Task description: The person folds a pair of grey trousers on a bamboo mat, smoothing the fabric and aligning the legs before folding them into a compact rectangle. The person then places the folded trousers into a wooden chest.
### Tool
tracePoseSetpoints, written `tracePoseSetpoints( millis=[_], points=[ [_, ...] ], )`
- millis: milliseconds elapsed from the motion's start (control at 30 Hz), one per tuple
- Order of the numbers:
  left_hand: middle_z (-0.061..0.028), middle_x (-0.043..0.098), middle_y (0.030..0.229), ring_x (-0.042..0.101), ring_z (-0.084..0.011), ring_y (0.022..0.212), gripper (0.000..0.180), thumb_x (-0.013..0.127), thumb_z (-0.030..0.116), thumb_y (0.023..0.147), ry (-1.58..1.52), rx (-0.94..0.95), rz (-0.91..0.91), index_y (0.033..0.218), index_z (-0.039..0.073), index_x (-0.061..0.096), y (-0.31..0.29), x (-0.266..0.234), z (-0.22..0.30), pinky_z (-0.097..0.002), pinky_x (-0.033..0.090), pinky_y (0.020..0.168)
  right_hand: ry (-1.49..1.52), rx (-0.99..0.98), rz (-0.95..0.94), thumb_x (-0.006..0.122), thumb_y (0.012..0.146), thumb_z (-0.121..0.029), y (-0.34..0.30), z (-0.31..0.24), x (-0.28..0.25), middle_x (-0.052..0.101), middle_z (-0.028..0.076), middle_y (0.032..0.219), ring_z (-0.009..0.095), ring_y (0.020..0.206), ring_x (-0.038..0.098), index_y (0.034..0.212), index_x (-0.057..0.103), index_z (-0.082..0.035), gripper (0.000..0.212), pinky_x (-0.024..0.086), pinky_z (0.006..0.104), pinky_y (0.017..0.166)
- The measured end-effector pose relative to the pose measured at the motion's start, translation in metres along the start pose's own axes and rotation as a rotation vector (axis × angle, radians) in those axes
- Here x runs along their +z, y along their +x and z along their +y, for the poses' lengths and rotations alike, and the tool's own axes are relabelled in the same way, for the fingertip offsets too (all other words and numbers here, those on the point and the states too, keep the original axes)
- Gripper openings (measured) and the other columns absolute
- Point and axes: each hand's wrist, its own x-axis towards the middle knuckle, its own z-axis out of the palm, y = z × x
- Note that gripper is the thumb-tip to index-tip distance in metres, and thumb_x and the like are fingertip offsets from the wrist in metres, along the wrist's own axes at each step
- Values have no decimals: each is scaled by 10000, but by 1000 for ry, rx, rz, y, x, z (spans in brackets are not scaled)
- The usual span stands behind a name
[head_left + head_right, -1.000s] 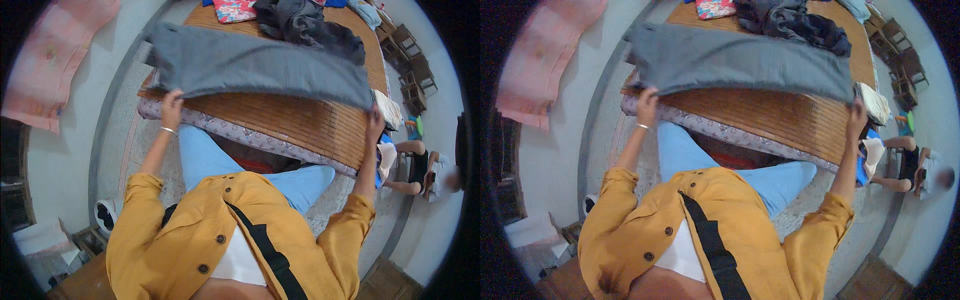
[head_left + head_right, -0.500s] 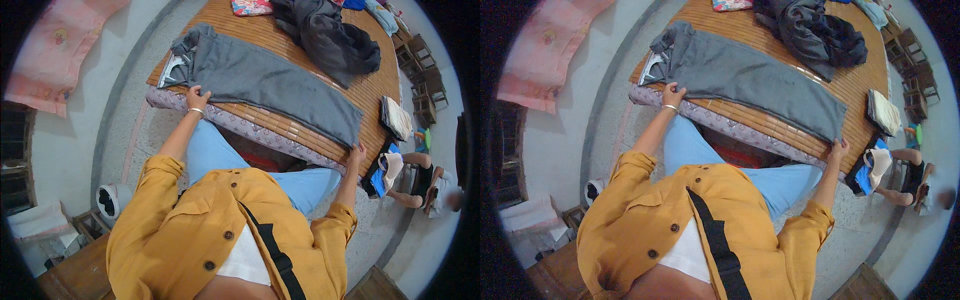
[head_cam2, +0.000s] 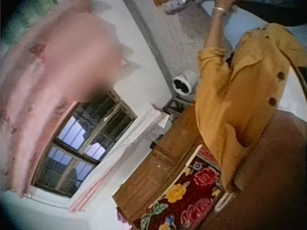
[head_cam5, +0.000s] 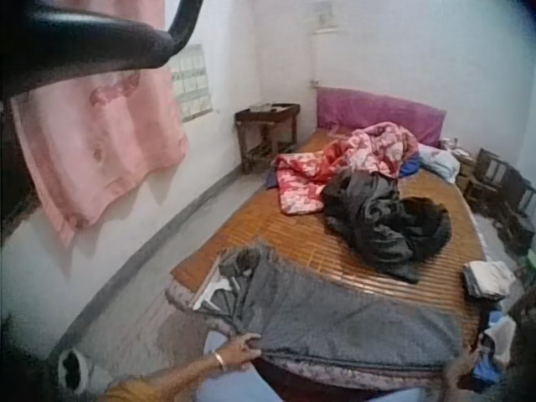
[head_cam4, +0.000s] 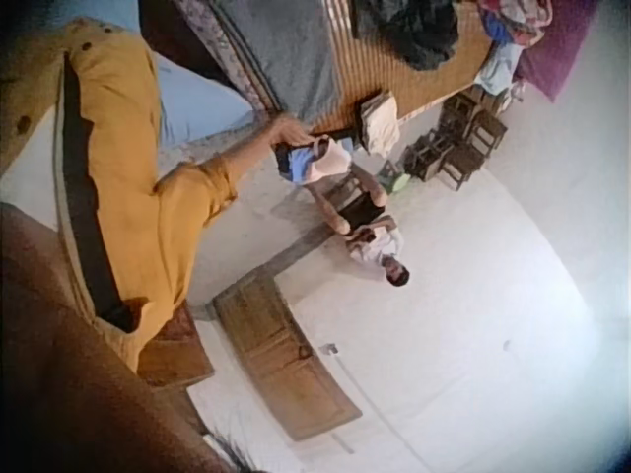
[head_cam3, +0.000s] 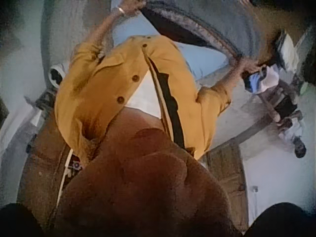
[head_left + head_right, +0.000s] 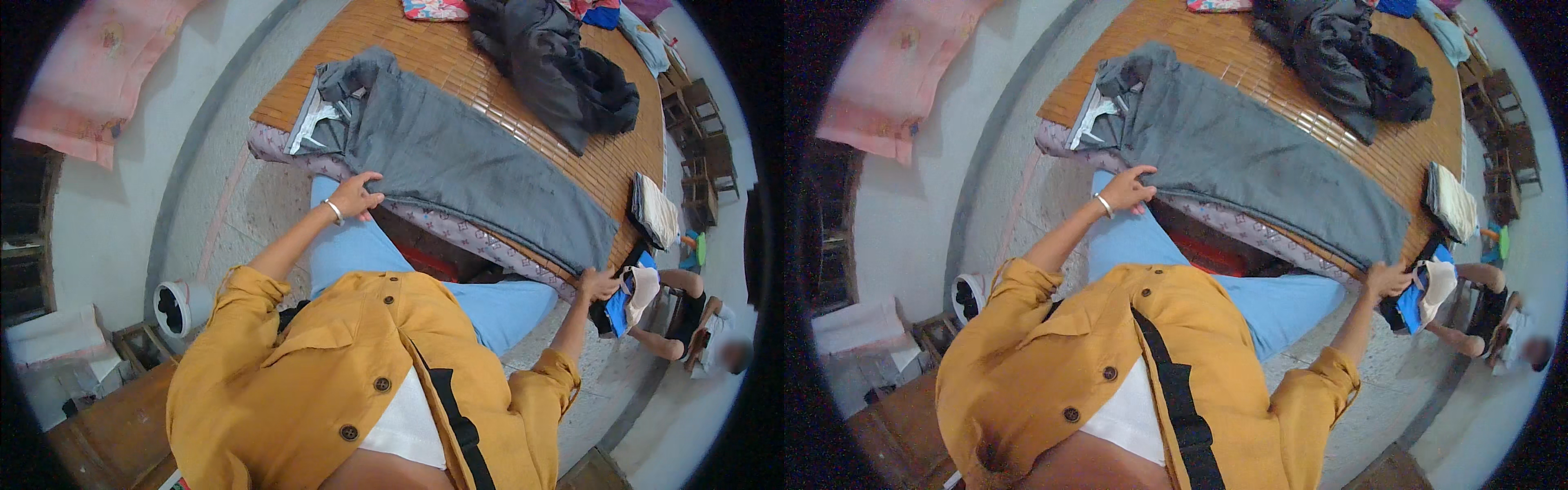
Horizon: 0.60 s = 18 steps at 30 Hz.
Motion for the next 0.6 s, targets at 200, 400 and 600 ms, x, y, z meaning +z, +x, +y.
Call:
tracePoseSetpoints(
  millis=[200, 400, 600],
  points=[
    [-74, 604, 656, 569, -123, 466, 285, 578, 193, 846, -36, 52, 150, 1074, 30, 528, 21, -52, 21, -238, 458, 403, 386, -565, 102, 618, 760, -288, -36, -109, -37, 339, 207, 1332, 372, 1241, 290, 1217, 475, -107, 512, 267, 491, 980],
    [-79, 626, 654, 596, -134, 515, 143, 610, 137, 783, 9, 332, 557, 872, 25, 610, 81, -95, 19, -260, 469, 457, 727, -867, -187, 525, 841, -350, -109, -248, -52, 294, 218, 1369, 386, 1270, 253, 1283, 418, -90, 524, 196, 489, 1028],
    [-112, 591, 883, 569, -255, 879, 315, 731, 154, 642, 472, 402, 792, 931, 78, 630, 136, -131, 10, -336, 444, 822, 424, -1082, -319, 411, 883, -409, -164, -277, -59, 256, 136, 1416, 325, 1307, 213, 1347, 333, -138, 543, 152, 469, 1058]
  ],
)
